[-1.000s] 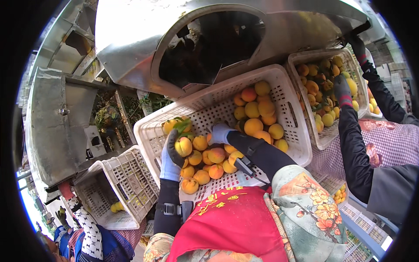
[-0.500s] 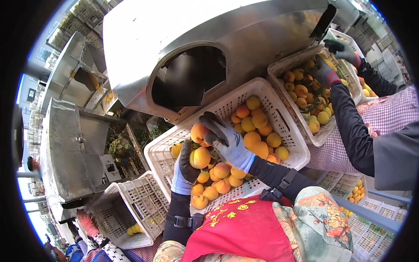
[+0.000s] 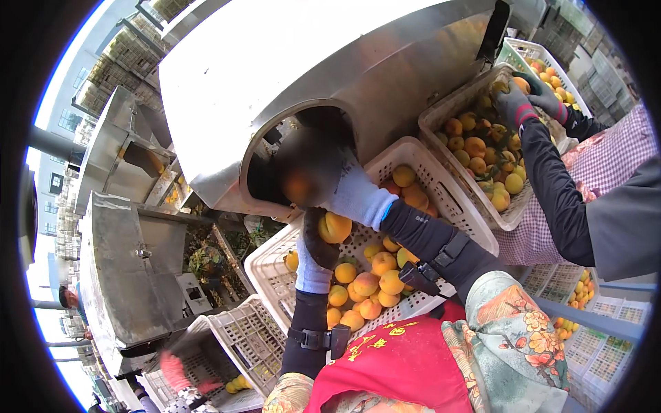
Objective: Sorting peaches from plastic crates into an industrial machine for processing.
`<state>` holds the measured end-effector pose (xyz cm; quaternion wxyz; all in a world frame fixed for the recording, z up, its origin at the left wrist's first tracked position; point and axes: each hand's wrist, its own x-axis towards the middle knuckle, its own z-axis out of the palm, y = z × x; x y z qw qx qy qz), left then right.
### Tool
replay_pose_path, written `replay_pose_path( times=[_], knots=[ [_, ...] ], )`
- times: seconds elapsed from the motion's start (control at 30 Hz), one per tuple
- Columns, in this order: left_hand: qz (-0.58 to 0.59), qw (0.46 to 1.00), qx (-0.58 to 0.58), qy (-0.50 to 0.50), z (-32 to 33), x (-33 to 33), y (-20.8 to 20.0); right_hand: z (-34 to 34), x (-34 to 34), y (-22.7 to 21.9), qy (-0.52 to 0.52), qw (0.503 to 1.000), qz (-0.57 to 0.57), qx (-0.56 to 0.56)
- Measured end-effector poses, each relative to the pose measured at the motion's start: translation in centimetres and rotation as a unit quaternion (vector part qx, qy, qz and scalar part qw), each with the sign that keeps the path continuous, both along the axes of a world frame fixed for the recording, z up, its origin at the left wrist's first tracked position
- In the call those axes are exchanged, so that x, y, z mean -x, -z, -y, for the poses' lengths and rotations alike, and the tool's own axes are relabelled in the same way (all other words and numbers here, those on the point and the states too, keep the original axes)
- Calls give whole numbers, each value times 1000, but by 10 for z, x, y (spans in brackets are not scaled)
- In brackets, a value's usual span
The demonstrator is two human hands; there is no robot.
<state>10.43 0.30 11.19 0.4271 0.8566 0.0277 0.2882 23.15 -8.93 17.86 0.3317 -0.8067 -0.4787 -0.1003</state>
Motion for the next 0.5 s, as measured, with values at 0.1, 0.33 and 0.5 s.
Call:
replay_pose_path(
  times=[0.1,0.33,0.5],
  knots=[
    [-79,985,151,31,3,4,-2,-4,15,8,49,995,-73,-43],
    [-99,860,485,124,-1,29,2,-4,5,9,58,998,4,32],
    [-14,635,765,104,1,35,5,-31,-19,27,95,989,112,-25]
  ],
)
